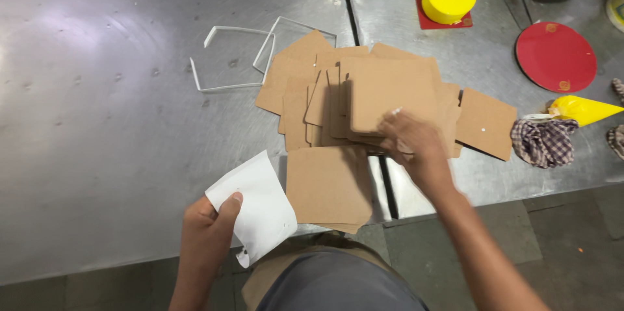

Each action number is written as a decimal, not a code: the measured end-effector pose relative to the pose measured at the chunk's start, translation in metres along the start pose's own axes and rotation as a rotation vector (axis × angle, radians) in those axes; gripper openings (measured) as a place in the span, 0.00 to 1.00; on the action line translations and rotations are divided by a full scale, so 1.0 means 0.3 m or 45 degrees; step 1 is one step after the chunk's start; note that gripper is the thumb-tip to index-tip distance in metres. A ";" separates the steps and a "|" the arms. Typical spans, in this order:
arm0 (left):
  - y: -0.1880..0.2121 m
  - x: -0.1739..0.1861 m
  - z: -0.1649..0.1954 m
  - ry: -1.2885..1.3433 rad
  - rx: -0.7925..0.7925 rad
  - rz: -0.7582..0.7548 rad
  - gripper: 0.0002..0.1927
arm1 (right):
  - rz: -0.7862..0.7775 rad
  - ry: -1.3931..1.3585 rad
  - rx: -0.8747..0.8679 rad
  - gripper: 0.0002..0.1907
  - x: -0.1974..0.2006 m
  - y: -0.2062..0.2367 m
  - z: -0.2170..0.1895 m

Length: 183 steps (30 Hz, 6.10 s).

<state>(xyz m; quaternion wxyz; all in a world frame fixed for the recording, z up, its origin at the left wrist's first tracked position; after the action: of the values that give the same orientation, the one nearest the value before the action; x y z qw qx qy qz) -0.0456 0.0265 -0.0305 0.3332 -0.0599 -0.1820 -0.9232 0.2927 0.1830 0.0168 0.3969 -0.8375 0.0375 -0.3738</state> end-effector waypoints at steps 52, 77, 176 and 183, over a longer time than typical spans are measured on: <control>0.229 -0.321 0.205 0.161 0.059 -0.611 0.10 | -0.431 -0.503 -0.811 0.04 0.013 0.094 -0.267; 0.148 -0.190 0.008 0.375 0.290 -0.436 0.16 | -0.783 0.008 -0.911 0.14 -0.337 0.373 0.031; 0.017 -0.035 -0.044 0.083 0.143 -0.063 0.16 | -0.839 -0.064 0.269 0.38 -0.362 0.481 -0.326; 0.012 0.001 0.008 0.175 0.117 0.025 0.16 | -0.525 -0.404 0.189 0.25 -0.169 0.301 -0.320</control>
<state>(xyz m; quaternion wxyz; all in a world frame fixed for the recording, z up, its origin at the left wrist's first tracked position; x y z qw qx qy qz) -0.0435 0.0247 -0.0271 0.3562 0.0173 -0.2001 -0.9126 0.2145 0.0784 -0.0371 0.3736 -0.8441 -0.2238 -0.3127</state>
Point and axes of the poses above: each hand's wrist, its own y-axis away from the middle knuckle, its own x-axis out of the back of the hand, z = x × y, the point moved 6 cm from there along -y, towards the middle knuckle, and after that the axes turned 15 degrees about z, right-handed, at the moved point
